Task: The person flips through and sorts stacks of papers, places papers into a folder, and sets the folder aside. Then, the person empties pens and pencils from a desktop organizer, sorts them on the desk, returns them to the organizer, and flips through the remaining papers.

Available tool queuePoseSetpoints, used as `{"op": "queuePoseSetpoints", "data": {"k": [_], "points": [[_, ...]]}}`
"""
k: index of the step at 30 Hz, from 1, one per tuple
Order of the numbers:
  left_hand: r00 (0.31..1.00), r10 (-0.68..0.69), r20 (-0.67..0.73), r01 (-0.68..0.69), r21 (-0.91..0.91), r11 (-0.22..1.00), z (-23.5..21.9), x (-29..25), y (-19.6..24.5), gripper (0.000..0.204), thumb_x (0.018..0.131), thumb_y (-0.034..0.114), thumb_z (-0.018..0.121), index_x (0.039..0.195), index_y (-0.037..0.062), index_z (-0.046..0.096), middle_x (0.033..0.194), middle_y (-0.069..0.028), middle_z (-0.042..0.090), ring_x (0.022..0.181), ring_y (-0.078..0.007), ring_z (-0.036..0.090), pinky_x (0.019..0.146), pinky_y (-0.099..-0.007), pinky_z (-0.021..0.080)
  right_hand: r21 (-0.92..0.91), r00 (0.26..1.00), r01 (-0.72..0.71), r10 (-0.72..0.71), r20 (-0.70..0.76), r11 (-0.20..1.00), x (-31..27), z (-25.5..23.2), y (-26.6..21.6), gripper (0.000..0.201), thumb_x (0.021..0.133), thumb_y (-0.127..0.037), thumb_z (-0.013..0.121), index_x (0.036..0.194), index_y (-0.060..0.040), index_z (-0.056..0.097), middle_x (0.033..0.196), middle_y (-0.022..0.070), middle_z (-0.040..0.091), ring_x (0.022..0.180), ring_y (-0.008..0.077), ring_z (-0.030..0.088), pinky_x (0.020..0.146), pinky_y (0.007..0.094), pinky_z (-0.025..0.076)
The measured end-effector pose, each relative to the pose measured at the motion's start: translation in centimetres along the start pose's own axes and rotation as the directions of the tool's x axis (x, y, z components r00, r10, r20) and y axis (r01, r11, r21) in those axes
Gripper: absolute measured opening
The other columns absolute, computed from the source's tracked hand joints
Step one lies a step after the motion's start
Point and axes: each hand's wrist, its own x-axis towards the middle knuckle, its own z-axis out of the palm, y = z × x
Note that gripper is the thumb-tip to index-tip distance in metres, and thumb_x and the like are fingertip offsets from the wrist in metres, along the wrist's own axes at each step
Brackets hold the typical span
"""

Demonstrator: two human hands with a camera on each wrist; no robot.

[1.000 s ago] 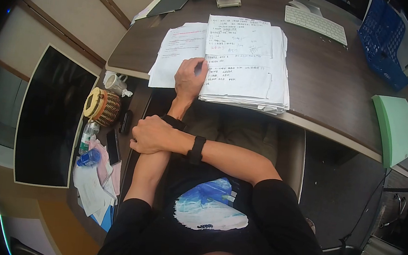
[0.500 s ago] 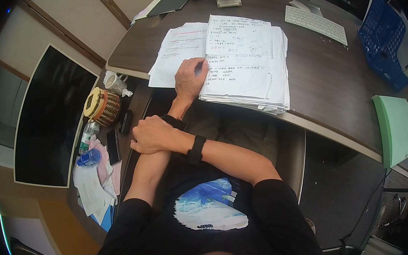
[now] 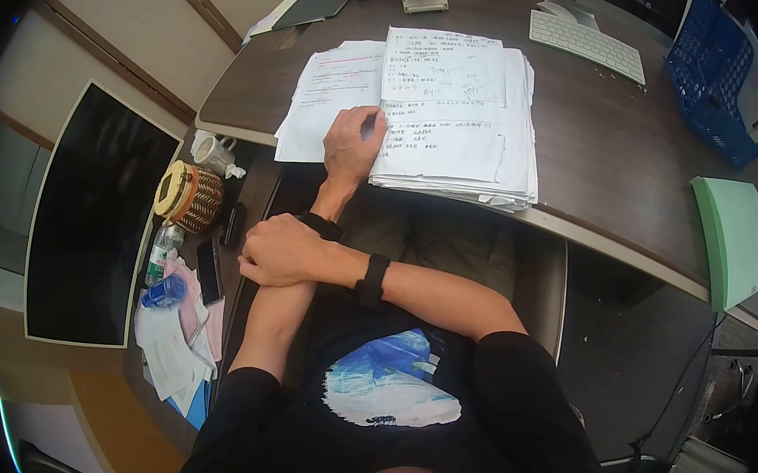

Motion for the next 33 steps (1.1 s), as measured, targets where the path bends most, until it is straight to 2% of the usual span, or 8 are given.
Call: {"op": "queuePoseSetpoints", "data": {"k": [4,10,14,16,18,20,25,33], "points": [[1.000,-0.014,0.024,0.014,0.001,1.000,-0.1,0.0,-0.1,0.020,0.098,0.025,0.075,0.104,0.0066,0.078,0.100,-0.0105,0.078,0.095,-0.0320,0.071,0.084,-0.0441,0.057,0.058,0.989,0.062,-0.053,-0.141,0.996,-1.1,0.4,0.2,0.036,0.090,-0.028,0.069,0.067,-0.0003,0.069,0.071,0.0150,0.067,0.067,0.0393,0.069,0.066,0.0539,0.056],[0.999,0.023,-0.031,-0.023,-0.028,0.999,0.0,0.1,-0.3,0.016,0.096,0.023,0.074,0.098,0.0070,0.078,0.093,-0.0093,0.077,0.089,-0.0313,0.070,0.081,-0.0444,0.057,0.278,0.959,0.148,-0.069,-0.275,0.949,-5.7,-2.4,-1.1,0.037,0.089,-0.014,0.076,0.065,-0.0044,0.051,0.065,0.0103,0.052,0.063,0.0349,0.055,0.065,0.0472,0.045],[1.000,0.011,-0.024,-0.012,-0.025,1.000,-0.1,0.1,-0.5,0.017,0.096,0.023,0.074,0.098,0.0070,0.078,0.093,-0.0094,0.077,0.089,-0.0314,0.070,0.080,-0.0445,0.057,0.346,0.979,0.080,-0.008,-0.205,0.935,-9.3,-4.5,-2.9,0.038,0.092,-0.012,0.077,0.066,-0.0028,0.050,0.065,0.0099,0.051,0.063,0.0345,0.054,0.071,0.0442,0.046],[0.999,-0.019,0.038,0.019,-0.021,1.000,-0.3,0.1,-0.5,0.019,0.098,0.026,0.074,0.103,0.0074,0.078,0.098,-0.0098,0.078,0.093,-0.0316,0.071,0.083,-0.0440,0.058,0.414,0.993,-0.104,0.069,0.099,0.904,-11.6,-5.1,-4.3,0.036,0.095,-0.016,0.075,0.068,-0.0029,0.056,0.070,0.0096,0.055,0.068,0.0331,0.057,0.073,0.0443,0.046],[0.999,-0.027,0.036,0.028,-0.026,0.999,-0.5,0.3,-0.5,0.019,0.098,0.026,0.074,0.102,0.0078,0.078,0.098,-0.0097,0.078,0.093,-0.0314,0.071,0.083,-0.0440,0.058,0.377,0.965,-0.168,0.074,0.251,0.911,-13.7,-5.0,-5.5,0.027,0.098,-0.020,0.073,0.079,-0.0029,0.067,0.085,0.0100,0.062,0.083,0.0312,0.063,0.081,0.0442,0.049],[0.998,-0.036,0.043,0.038,-0.034,0.999,-0.4,0.0,-0.4,0.018,0.099,0.026,0.073,0.101,0.0081,0.078,0.098,-0.0095,0.078,0.093,-0.0313,0.071,0.083,-0.0440,0.058,0.408,0.882,-0.280,0.066,0.466,0.869,-15.2,-5.0,-5.6,0.029,0.104,-0.028,0.066,0.115,-0.0039,0.078,0.123,0.0134,0.067,0.124,0.0305,0.062,0.109,0.0438,0.047],[1.000,-0.006,0.004,0.006,-0.046,0.999,-0.2,0.1,-0.6,0.017,0.097,0.024,0.073,0.098,0.0079,0.078,0.093,-0.0094,0.077,0.089,-0.0313,0.070,0.081,-0.0440,0.057,0.266,0.849,-0.220,0.049,0.526,0.939,-17.2,-4.9,-6.0,0.050,0.109,-0.040,0.059,0.143,-0.0054,0.070,0.160,0.0193,0.055,0.158,0.0354,0.042,0.132,0.0493,0.030],[0.999,-0.029,0.038,0.030,-0.044,0.999,-0.4,0.0,-0.5,0.019,0.099,0.026,0.073,0.101,0.0082,0.079,0.097,-0.0100,0.078,0.092,-0.0315,0.071,0.082,-0.0441,0.058,0.106,0.820,-0.128,0.045,0.570,0.986,-19.0,-5.0,-9.2,0.059,0.114,-0.045,0.051,0.158,-0.0050,0.055,0.165,0.0181,0.050,0.163,0.0373,0.032,0.136,0.0553,0.020]]}}
